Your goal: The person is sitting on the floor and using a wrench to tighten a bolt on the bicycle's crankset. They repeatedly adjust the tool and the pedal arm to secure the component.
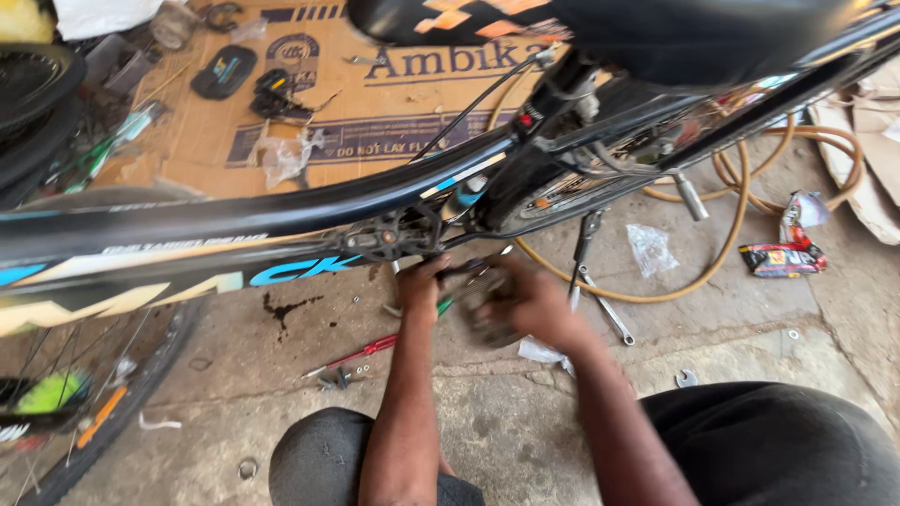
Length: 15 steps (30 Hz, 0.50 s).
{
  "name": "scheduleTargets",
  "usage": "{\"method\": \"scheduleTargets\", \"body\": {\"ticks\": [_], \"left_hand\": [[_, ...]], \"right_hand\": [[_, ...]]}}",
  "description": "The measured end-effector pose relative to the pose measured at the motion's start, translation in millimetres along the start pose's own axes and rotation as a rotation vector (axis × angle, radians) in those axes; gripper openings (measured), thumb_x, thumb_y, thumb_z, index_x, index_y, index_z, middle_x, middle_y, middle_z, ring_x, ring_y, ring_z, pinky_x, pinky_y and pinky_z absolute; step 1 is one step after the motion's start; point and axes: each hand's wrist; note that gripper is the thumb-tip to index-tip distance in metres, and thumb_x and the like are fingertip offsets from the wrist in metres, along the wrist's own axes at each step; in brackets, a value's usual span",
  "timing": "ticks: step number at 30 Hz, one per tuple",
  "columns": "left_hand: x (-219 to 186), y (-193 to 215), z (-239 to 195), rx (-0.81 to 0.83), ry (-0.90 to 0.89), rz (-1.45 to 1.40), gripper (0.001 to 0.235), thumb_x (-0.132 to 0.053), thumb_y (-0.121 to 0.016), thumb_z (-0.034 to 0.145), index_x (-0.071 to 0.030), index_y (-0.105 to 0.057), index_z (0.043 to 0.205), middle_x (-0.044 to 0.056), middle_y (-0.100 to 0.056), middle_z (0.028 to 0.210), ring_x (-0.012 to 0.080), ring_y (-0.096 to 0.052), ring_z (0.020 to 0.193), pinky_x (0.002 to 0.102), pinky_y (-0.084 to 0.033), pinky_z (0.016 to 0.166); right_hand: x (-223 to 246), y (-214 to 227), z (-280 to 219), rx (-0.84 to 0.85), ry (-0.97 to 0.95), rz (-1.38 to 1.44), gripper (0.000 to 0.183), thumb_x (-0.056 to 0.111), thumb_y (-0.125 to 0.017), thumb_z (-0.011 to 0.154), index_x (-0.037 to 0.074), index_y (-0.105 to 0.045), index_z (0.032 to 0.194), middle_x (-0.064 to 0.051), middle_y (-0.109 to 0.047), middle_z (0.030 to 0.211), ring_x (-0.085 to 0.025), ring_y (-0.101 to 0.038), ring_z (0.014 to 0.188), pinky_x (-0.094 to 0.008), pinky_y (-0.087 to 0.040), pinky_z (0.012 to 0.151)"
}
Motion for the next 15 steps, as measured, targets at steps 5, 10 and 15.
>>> {"method": "scheduleTargets", "body": {"ticks": [5,10,15], "left_hand": [[-45.7,-36.6,-49.4,-0.192,-0.095,0.113,0.024,-0.017,-0.088,0.078,0.002,-0.078,0.09,0.008,-0.075,0.084,0.0182,-0.063,0.072,0.034,-0.049,0.067],[-61.4,-18.1,-67.2,0.117,0.192,-0.367,0.017,-0.02,-0.078,0.078,-0.008,-0.078,0.09,0.003,-0.077,0.087,0.0176,-0.071,0.079,0.04,-0.056,0.07],[-49.2,-25.5,-53.3,-0.048,0.002,-0.156,0.015,-0.012,-0.083,0.077,-0.003,-0.079,0.088,0.007,-0.078,0.085,0.0202,-0.067,0.068,0.039,-0.052,0.061]], "right_hand": [[-12.4,42.2,5.1,-0.275,-0.232,-0.219,0.068,0.009,-0.079,0.08,0.011,-0.054,0.143,-0.008,-0.074,0.112,-0.019,-0.072,0.097,-0.033,-0.06,0.082],[-31.7,46.4,9.5,-0.327,-0.242,-0.082,0.074,0.008,-0.082,0.077,0.009,-0.056,0.146,-0.019,-0.074,0.106,-0.026,-0.069,0.092,-0.038,-0.056,0.079],[-66.2,65.7,25.0,-0.272,-0.207,0.052,0.075,0.011,-0.086,0.073,0.005,-0.058,0.142,-0.017,-0.076,0.105,-0.024,-0.071,0.093,-0.038,-0.057,0.084]]}}
Point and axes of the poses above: each hand's wrist, its own z-axis towards the middle knuckle, its own y-axis out of the back of the hand, x = y × z
